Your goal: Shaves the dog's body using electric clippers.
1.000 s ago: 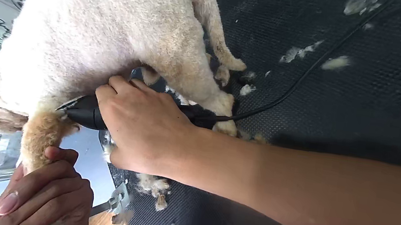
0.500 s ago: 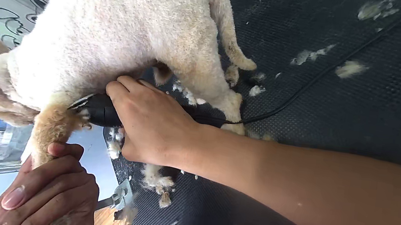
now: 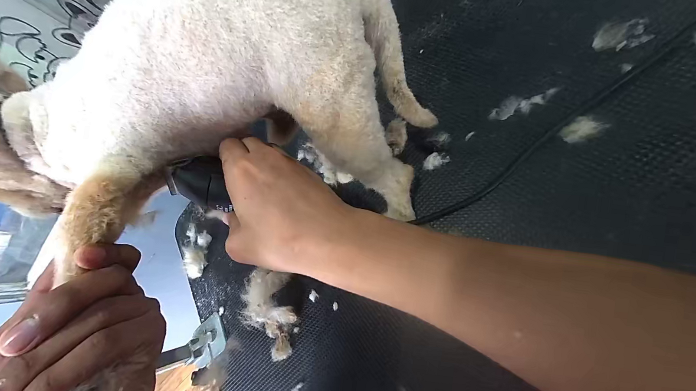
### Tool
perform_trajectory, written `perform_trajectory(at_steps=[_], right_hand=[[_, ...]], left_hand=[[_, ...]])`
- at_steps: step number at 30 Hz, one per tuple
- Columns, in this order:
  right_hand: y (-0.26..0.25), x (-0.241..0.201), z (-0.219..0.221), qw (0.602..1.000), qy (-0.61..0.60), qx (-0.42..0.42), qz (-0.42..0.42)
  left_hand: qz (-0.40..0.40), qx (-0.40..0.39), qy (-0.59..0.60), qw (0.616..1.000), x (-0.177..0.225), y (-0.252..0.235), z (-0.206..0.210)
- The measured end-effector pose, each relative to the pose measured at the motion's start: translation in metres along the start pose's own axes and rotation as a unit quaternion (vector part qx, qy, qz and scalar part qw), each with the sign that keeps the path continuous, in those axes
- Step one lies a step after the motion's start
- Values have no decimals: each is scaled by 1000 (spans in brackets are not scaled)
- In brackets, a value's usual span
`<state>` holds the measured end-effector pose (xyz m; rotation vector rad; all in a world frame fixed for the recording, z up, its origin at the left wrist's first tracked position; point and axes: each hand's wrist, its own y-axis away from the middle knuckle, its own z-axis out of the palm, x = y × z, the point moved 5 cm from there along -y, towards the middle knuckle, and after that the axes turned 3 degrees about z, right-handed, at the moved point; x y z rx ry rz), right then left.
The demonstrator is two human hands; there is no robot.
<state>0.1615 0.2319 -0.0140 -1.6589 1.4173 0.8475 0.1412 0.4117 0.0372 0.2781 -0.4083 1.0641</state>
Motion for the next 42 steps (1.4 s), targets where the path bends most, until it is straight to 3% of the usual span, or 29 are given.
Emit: perform_trajectory(at_steps=[9, 15, 18, 25, 38, 42], right_hand=[[6, -16, -6, 996, 30, 40, -71], [14, -5, 2, 995, 37, 83, 40], [10, -11, 4, 992, 40, 108, 46], [5, -24, 0, 988, 26, 139, -63], [17, -22, -15, 989, 17, 54, -135], [16, -12, -17, 997, -12, 45, -65]], left_hand=[[6, -2, 0, 1000, 3, -1, 2], [4, -2, 8, 1000, 1, -1, 3], [-2, -1, -8, 1000, -1, 1, 5], [-12, -1, 20, 1000, -1, 7, 5], [-3, -13, 25, 1000, 1, 10, 5], [-36, -26, 26, 999, 1, 12, 6]])
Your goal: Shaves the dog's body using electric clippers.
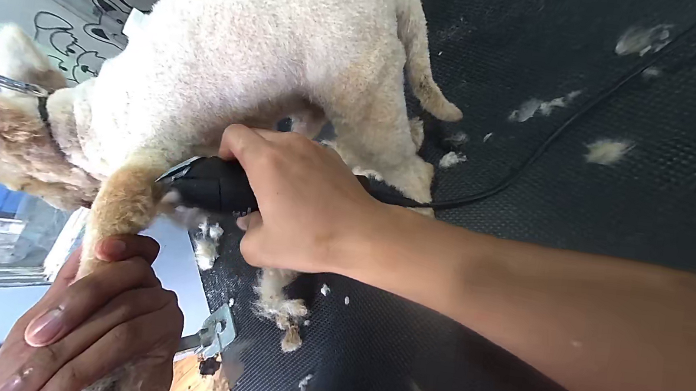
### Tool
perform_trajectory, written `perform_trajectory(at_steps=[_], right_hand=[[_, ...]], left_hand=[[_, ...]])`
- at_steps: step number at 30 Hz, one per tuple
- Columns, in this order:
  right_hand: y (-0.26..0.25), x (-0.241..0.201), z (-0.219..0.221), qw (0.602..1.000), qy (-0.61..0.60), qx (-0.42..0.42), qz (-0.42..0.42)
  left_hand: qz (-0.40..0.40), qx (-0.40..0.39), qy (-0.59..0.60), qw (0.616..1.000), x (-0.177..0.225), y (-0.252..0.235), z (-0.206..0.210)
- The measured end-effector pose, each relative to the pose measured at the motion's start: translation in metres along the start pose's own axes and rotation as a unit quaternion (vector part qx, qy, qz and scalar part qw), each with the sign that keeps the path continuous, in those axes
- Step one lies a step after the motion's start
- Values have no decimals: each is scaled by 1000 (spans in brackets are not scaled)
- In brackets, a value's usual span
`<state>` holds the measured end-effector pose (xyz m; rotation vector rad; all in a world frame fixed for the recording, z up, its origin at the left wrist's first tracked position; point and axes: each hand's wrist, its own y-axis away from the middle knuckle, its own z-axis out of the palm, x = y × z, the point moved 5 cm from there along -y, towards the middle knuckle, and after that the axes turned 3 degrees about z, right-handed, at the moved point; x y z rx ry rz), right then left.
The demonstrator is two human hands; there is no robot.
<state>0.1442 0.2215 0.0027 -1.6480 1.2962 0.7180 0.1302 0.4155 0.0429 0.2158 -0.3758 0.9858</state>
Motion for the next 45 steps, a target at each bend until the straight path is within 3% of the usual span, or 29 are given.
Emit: perform_trajectory(at_steps=[4, 8, 20, 27, 33, 37, 40, 45], right_hand=[[-9, 7, 1, 998, 4, 0, 60], [-12, 4, 6, 1000, 19, 22, -3], [14, -6, -4, 994, 21, -24, -100], [7, 15, 1, 996, 40, -30, 76], [9, 3, 10, 989, 58, 27, 132], [21, -11, 0, 992, 40, 33, 117], [6, -12, 5, 994, 53, 24, 87], [0, -17, 3, 993, 106, 54, 17]], left_hand=[[6, 3, -7, 1000, -4, -2, 3], [-5, -2, -17, 1000, -4, -3, 5], [-17, -3, -37, 999, 0, 0, 4], [-15, 35, -32, 999, -5, -1, 9], [-18, 18, -32, 999, -8, -3, 10], [-57, 12, -26, 998, -8, -2, 11], [-39, 12, -33, 999, -7, -1, 9], [-47, -43, -46, 997, 2, 1, 5]])
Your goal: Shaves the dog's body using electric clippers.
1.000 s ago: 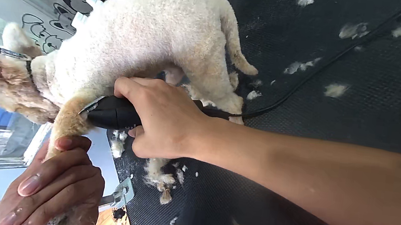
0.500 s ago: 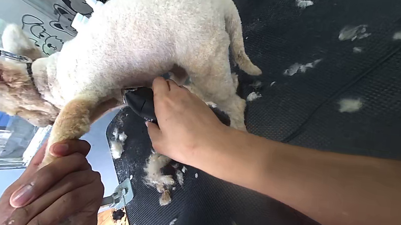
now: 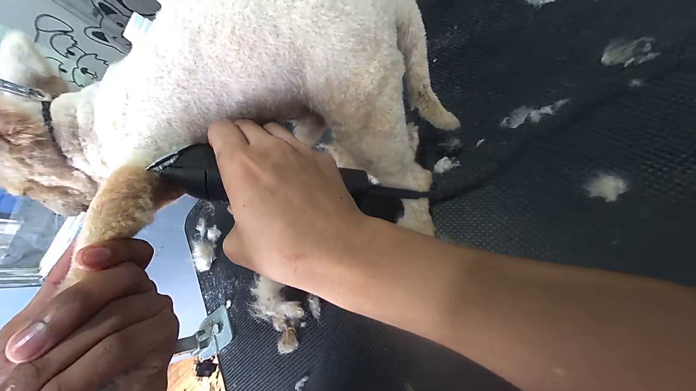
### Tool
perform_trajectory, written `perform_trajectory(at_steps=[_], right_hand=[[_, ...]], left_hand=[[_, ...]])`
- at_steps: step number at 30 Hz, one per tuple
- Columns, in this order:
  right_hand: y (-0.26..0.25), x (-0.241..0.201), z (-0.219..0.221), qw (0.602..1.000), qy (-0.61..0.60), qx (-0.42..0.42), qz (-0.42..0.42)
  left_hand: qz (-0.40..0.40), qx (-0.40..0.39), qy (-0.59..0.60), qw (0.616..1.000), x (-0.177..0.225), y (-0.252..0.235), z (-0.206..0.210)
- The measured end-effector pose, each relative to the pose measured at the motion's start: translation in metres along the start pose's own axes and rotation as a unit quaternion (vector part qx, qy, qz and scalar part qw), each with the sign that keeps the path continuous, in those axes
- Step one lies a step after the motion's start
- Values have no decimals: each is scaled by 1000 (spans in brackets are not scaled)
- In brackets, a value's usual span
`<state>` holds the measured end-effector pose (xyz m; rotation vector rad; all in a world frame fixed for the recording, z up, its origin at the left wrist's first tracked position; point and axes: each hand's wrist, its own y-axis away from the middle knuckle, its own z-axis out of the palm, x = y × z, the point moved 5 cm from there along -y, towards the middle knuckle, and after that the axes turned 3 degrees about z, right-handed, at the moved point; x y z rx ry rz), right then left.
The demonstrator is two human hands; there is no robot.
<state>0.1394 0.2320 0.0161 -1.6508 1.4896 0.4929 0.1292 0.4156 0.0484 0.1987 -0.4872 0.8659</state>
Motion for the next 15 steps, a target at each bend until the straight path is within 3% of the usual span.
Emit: perform_trajectory(at_steps=[6, 13, 15], right_hand=[[13, 4, -6, 998, -35, -53, -30], [14, 17, 8, 993, 1, -55, 104], [15, 12, 13, 990, 72, -78, 95]], left_hand=[[11, 46, 11, 999, -4, -1, 2], [12, 63, 34, 997, -10, -1, 5], [-4, 45, 25, 999, -9, 0, 4]])
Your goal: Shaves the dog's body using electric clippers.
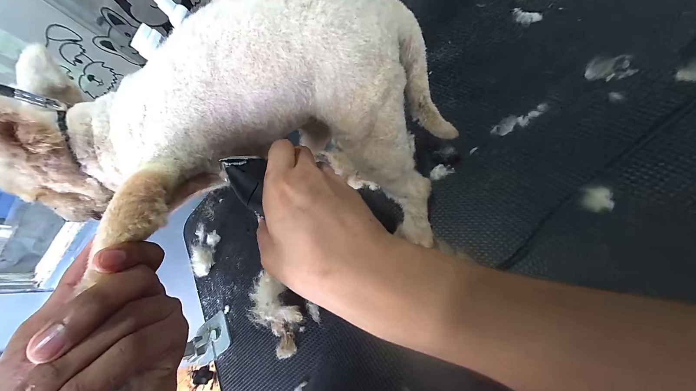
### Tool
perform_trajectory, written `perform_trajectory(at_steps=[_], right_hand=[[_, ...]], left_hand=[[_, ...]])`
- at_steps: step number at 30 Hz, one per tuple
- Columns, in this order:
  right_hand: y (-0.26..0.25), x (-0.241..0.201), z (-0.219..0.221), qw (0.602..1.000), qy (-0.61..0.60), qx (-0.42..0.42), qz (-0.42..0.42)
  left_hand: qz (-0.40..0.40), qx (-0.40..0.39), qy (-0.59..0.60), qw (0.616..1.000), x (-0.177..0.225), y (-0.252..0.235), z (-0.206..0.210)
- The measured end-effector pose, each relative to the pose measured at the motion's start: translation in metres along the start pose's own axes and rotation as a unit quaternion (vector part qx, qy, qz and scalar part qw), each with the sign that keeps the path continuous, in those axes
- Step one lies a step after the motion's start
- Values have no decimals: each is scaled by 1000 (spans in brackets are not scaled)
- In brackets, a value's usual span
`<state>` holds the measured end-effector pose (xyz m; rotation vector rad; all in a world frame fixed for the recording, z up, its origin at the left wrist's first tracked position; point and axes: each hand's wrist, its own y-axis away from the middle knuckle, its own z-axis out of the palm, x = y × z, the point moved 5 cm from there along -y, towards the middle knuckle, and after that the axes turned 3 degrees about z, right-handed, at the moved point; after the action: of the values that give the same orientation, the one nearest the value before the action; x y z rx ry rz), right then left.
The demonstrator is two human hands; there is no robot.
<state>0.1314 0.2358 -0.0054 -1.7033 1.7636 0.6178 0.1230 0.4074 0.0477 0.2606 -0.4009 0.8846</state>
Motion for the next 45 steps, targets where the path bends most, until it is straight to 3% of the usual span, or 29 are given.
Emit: perform_trajectory(at_steps=[3, 7, 14, 18, 30, 36, 40, 45], right_hand=[[-7, -6, 6, 999, 36, 4, -7], [-16, -8, 5, 996, -80, 3, 26], [-19, -12, -6, 994, -108, 7, -30], [-19, -8, -5, 985, -124, 40, -117], [-10, -9, -18, 975, -160, 26, -153], [1, 2, -7, 993, -110, -4, -40], [11, 1, -16, 995, -92, 35, 21], [-1, -15, -20, 996, -81, 45, -10]], left_hand=[[-7, -21, -13, 1000, 2, 1, -2], [18, -29, -7, 999, 4, 2, -1], [48, -6, -15, 999, 4, -1, 2], [47, -28, -26, 998, 11, 1, 0], [39, -41, -18, 998, 12, 2, -1], [41, -36, -18, 998, 8, 0, 3], [17, -48, -14, 999, 5, 0, 3], [14, -26, -13, 999, 2, 0, 5]])
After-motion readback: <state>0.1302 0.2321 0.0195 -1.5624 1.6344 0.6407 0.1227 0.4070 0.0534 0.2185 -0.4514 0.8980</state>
